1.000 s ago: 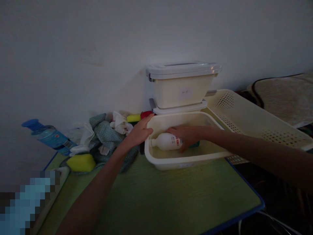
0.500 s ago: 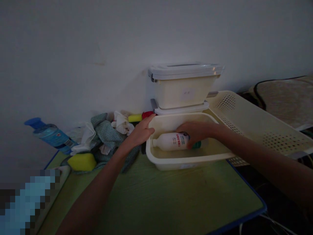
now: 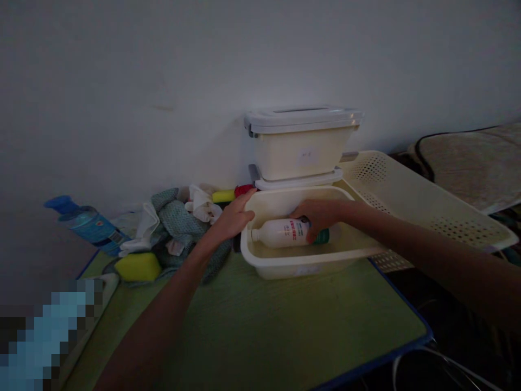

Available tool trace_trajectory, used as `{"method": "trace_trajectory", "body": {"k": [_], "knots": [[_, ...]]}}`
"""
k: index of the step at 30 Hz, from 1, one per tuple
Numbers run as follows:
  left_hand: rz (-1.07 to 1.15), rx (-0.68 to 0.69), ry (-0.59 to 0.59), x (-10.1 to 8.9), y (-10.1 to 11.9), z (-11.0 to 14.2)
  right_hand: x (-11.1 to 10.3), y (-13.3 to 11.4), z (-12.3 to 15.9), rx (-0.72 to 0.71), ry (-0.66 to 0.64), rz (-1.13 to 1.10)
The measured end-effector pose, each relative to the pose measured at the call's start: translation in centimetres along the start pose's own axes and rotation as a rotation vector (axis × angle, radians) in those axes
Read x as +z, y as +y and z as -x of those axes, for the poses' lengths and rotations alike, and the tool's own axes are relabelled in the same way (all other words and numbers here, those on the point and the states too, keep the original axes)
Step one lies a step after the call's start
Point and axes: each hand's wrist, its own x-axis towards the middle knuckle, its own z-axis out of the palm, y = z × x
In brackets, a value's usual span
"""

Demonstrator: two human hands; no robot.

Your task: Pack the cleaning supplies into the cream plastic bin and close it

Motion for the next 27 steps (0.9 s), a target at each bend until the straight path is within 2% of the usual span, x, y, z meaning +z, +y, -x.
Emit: {"method": "trace_trajectory", "body": {"k": [8,14,20,23,27], "knots": [[-0.014,0.029,0.094,0.4,-0.3,0.0,-0.2,-0.4,0.2,0.017,0.007,0.002],[-0.095,0.183,0.067,0.2,0.0,0.1,-0.4,-0.7,-0.2,0.045,-0.049,0.082],[-0.222,0.154,0.118,-0.3,1.0,0.7,-0.6,-2.3,0.0,0.143,-0.036,0.186],[-0.274,0.126,0.167,-0.9,1.5,1.3,-0.5,-3.4,0.3,0.234,0.002,0.245],[-0.292,0.104,0.218,-2.5,1.7,2.3,-1.1,-5.4,1.0,0.329,0.125,0.306]]}}
